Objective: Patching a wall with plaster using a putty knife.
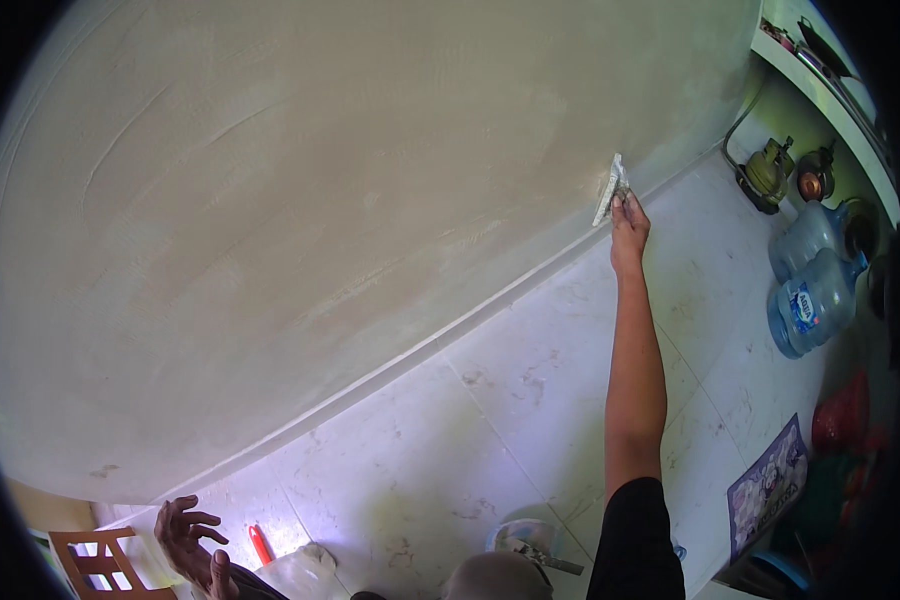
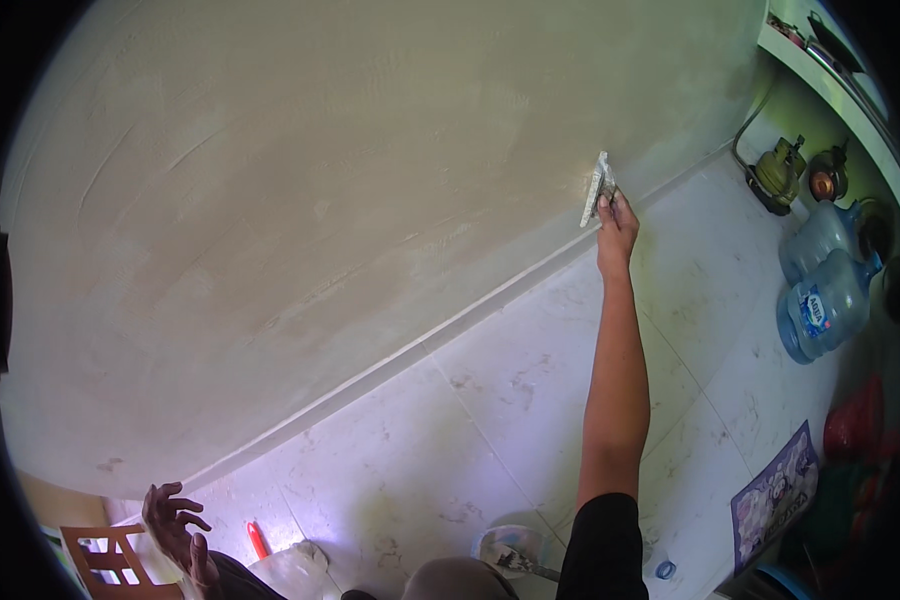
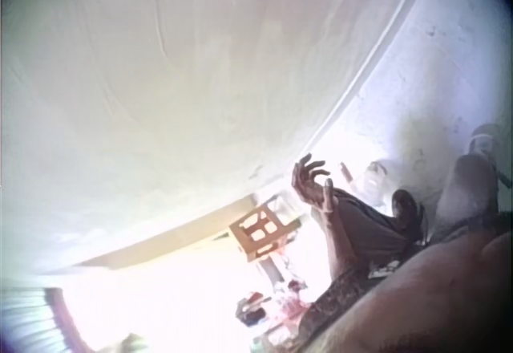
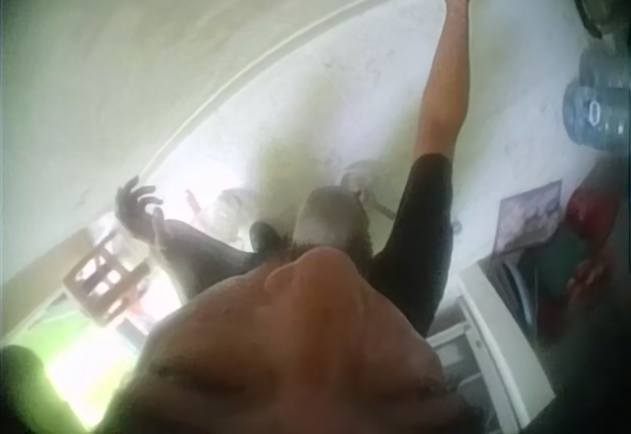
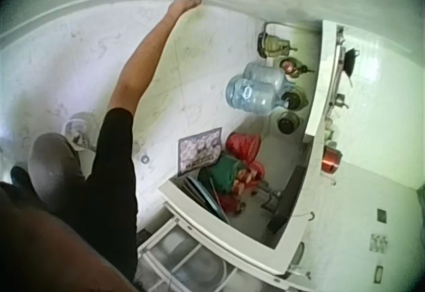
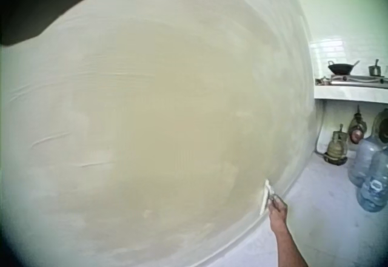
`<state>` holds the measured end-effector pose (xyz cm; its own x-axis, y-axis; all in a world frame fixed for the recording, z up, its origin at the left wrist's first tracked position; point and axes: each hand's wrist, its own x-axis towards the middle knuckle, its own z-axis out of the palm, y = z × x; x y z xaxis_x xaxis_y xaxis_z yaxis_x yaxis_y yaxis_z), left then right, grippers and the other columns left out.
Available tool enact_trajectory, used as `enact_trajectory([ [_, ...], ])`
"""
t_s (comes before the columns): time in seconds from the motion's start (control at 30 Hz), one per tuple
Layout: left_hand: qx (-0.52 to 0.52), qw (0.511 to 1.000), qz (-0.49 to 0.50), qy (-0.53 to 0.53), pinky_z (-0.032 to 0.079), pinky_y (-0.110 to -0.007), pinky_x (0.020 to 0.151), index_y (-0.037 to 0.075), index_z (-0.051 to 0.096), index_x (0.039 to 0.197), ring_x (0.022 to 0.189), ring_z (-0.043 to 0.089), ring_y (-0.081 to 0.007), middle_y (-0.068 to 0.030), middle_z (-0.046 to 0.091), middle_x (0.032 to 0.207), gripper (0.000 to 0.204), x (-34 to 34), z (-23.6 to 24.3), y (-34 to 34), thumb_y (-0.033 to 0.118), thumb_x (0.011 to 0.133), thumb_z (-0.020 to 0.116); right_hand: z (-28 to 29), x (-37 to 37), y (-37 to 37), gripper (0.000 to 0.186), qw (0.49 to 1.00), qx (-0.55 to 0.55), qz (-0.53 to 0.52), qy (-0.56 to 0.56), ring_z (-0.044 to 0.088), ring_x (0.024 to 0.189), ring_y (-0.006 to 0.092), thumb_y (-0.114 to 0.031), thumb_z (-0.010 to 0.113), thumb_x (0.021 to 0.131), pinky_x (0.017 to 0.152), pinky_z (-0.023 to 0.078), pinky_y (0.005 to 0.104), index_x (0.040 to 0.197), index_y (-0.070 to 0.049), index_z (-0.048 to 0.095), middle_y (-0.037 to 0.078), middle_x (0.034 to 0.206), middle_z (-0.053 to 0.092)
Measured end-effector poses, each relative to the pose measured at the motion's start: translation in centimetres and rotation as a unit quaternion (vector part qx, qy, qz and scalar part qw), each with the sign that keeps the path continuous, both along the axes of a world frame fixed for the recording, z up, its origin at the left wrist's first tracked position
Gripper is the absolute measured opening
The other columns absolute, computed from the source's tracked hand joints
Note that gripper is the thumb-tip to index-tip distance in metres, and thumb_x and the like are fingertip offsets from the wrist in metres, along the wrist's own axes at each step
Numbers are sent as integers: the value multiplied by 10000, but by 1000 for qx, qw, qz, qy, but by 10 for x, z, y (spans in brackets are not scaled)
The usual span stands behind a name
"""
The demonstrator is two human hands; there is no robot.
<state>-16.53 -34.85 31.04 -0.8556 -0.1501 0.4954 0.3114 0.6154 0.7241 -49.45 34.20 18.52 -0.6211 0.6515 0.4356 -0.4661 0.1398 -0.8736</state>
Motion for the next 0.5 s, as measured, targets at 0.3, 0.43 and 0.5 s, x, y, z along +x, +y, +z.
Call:
enact_trajectory([
  [0.3, 11, 1000, -10, 8, 458, -219, 520, -29, 361, 1449, 821, 600, -188, -207, 536, 1207, 936, 13, 3, -6, 550, 793, 693, -10, 21, -54, 334, 999, 1, 38, -14, 580, 1073, 111, -55, 596, 1001, 980, 427, 256, 1317, 54, 587, 68, 1196, 663],
  [0.43, 48, 998, -27, 39, 458, -220, 493, -27, 358, 1443, 807, 603, -192, -218, 538, 1181, 948, 20, 2, -18, 560, 778, 692, -13, 32, -97, 324, 999, 9, 45, -10, 592, 1043, 107, -60, 611, 995, 957, 441, 251, 1298, 54, 597, 61, 1167, 673],
  [0.5, 62, 996, -31, 52, 457, -222, 486, -26, 357, 1442, 805, 603, -192, -221, 539, 1171, 951, 27, 4, -24, 562, 774, 691, -12, 41, -125, 315, 999, 17, 39, -8, 595, 1035, 106, -60, 617, 992, 950, 444, 250, 1285, 55, 603, 58, 1156, 676],
])
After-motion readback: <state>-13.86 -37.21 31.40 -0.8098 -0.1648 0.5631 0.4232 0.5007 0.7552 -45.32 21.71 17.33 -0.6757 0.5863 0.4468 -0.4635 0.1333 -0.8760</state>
